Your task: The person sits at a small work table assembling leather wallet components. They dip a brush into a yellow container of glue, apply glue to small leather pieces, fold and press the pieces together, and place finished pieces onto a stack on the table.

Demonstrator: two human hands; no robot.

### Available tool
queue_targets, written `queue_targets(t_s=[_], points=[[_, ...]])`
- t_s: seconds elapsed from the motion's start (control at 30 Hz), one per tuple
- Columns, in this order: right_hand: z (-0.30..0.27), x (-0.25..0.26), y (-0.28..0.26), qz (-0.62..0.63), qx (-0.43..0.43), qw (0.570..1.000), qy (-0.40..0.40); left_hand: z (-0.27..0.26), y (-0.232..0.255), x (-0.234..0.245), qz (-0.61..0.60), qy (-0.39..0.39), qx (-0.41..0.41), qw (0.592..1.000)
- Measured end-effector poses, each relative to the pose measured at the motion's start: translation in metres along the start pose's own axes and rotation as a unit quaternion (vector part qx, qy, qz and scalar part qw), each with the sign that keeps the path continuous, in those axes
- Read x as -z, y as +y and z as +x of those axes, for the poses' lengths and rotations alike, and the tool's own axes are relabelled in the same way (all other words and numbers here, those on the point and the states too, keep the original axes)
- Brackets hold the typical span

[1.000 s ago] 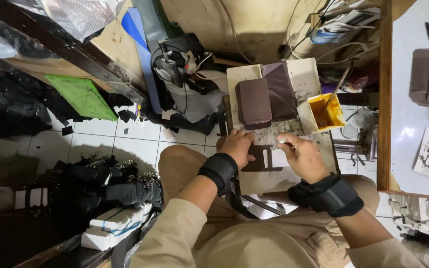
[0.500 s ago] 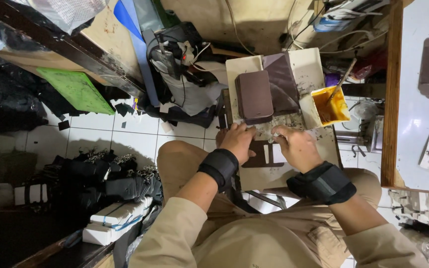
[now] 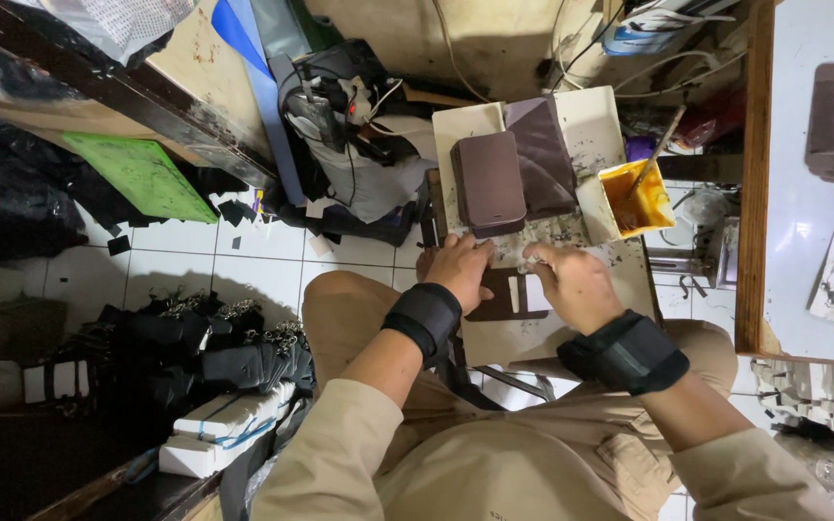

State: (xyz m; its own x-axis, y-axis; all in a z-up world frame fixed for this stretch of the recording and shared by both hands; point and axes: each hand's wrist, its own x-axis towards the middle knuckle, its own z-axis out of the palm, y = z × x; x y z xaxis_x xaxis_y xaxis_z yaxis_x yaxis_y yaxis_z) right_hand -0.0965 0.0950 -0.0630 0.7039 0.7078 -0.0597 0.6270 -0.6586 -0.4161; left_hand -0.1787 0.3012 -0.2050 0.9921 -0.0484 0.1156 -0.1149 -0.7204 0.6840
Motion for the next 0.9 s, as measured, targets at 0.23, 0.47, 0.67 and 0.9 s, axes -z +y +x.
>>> queue_targets(t_s=[0.23, 0.47, 0.67, 0.9], points=[[-0.012, 0.000, -0.001, -0.023, 0.018, 0.998, -0.059, -0.001, -0.003, -0.001, -0.008, 0.014, -0.001, 1.000], [-0.010, 0.000, 0.001, -0.020, 0.005, 1.000, -0.010, 0.004, -0.002, 0.002, 0.030, -0.059, 0.045, 0.997], [-0.019, 0.013, -0.011, -0.004, 0.021, 0.998, -0.051, 0.004, -0.019, -0.021, 0.118, -0.059, 0.056, 0.990], [-0.023, 0.003, -0.002, 0.000, 0.027, 0.999, -0.047, 0.007, 0.002, -0.003, 0.128, -0.075, 0.078, 0.986]])
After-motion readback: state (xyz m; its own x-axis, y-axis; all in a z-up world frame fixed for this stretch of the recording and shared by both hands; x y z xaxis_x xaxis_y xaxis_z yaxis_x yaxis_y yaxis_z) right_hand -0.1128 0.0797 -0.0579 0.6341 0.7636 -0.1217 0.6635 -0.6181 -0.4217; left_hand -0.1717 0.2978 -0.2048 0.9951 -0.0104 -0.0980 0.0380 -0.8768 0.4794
